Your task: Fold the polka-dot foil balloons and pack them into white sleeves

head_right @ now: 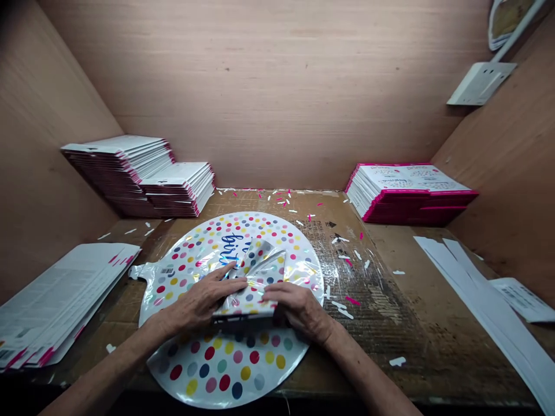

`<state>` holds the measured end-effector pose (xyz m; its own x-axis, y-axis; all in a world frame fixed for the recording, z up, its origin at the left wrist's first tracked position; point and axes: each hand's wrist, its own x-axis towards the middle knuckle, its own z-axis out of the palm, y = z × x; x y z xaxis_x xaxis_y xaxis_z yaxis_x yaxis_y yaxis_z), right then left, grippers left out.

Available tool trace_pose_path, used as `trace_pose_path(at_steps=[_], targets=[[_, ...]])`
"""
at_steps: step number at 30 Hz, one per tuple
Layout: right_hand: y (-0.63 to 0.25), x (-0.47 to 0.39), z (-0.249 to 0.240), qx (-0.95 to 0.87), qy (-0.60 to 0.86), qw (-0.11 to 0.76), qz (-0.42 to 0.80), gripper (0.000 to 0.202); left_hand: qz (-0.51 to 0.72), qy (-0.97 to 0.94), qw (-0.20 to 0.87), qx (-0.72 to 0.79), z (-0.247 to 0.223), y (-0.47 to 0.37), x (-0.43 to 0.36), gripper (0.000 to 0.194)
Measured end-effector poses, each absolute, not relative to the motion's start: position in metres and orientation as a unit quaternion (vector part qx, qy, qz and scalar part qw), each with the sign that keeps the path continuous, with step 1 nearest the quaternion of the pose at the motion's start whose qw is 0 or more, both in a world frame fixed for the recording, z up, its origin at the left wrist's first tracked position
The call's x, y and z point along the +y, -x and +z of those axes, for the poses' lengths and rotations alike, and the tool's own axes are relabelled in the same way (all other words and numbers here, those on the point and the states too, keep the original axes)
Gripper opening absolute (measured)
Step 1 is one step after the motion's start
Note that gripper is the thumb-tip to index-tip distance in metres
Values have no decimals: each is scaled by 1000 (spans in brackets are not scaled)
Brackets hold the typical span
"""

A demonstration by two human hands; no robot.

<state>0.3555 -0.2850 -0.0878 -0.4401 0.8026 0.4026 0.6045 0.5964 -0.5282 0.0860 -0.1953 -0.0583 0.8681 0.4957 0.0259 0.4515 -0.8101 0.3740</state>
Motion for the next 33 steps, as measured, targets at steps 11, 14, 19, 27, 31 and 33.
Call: trace_pose_path(at_steps=[11, 14, 19, 27, 31, 33], targets=[[-324, -225, -76, -550, 820, 141, 75, 36, 73, -778, 134, 610, -54, -154, -187, 32], [-317, -221, -71, -544, 835, 70, 48, 34, 49, -766, 60, 638, -54, -167, -191, 32], [-315, -208, -55, -559, 827, 44, 38, 26, 41, -766, 35, 640, -65, -174, -190, 30], [-320, -175, -32, -716, 682, 82, 123, 18, 117, -770, 63, 625, -72, -160, -189, 34], [-315, -207, -36, -746, 632, 124, 168, 9, 326, -693, 275, 581, -67, -135, -195, 53], [-307, -226, -41, -754, 602, 173, 198, 13, 378, -628, 420, 535, -65, -127, -200, 50]])
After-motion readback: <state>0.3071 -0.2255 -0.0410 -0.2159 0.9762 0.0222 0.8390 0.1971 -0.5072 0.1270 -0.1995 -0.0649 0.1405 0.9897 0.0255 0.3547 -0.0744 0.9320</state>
